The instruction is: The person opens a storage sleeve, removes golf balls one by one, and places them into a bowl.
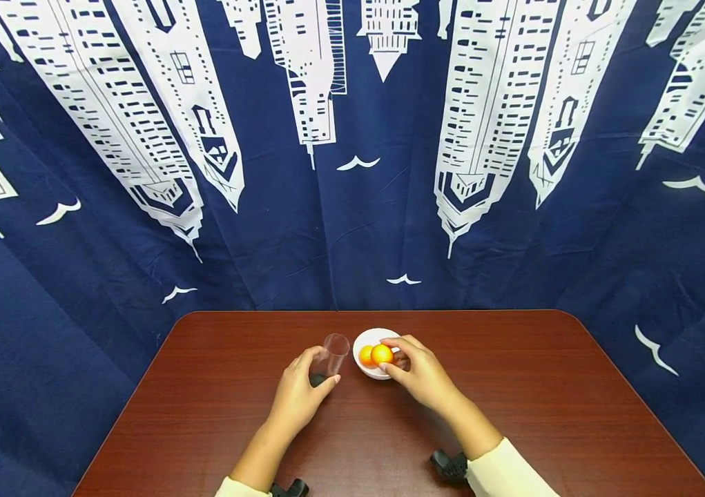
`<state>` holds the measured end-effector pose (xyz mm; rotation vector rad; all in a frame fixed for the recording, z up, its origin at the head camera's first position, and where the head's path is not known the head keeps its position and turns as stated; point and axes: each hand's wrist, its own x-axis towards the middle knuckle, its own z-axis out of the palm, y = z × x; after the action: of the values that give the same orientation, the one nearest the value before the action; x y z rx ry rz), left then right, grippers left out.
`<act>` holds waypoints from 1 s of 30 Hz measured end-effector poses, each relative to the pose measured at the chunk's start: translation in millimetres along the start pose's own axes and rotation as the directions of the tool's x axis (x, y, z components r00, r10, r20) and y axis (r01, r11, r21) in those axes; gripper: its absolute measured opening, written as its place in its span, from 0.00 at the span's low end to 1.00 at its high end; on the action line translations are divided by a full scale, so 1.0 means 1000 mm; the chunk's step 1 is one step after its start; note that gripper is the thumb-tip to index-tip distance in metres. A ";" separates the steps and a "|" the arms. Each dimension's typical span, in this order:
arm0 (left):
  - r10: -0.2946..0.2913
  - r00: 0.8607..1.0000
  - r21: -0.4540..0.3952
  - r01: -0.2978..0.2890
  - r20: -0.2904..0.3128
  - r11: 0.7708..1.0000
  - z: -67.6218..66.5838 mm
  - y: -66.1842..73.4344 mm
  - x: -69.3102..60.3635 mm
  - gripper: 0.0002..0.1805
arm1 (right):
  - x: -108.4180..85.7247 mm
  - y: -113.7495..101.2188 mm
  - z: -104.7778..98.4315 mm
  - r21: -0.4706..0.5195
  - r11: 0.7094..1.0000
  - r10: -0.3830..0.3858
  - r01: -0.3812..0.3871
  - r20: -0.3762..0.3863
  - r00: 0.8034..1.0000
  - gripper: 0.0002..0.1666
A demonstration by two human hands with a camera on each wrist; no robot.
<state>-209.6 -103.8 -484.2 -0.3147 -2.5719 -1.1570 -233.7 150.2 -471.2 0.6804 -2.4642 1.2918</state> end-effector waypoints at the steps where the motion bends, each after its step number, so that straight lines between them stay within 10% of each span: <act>1: -0.017 1.000 -0.013 0.017 0.013 1.000 0.000 -0.001 0.000 0.29 | 0.001 0.001 0.000 -0.038 0.999 -0.011 0.011 0.006 1.000 0.24; 14: -0.097 0.985 -0.119 0.114 0.146 0.986 0.006 -0.012 -0.001 0.28 | 0.007 0.003 0.001 -0.310 0.948 -0.032 0.068 0.118 0.992 0.24; 30: -0.086 0.978 -0.146 0.115 0.191 0.983 0.006 -0.010 -0.001 0.25 | 0.015 0.008 0.003 -0.355 0.921 -0.063 0.159 0.268 0.961 0.18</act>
<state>-213.0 -105.9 -494.7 -0.3450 -2.6871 -1.4332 -250.3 147.1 -472.2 0.9113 -2.7155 0.6948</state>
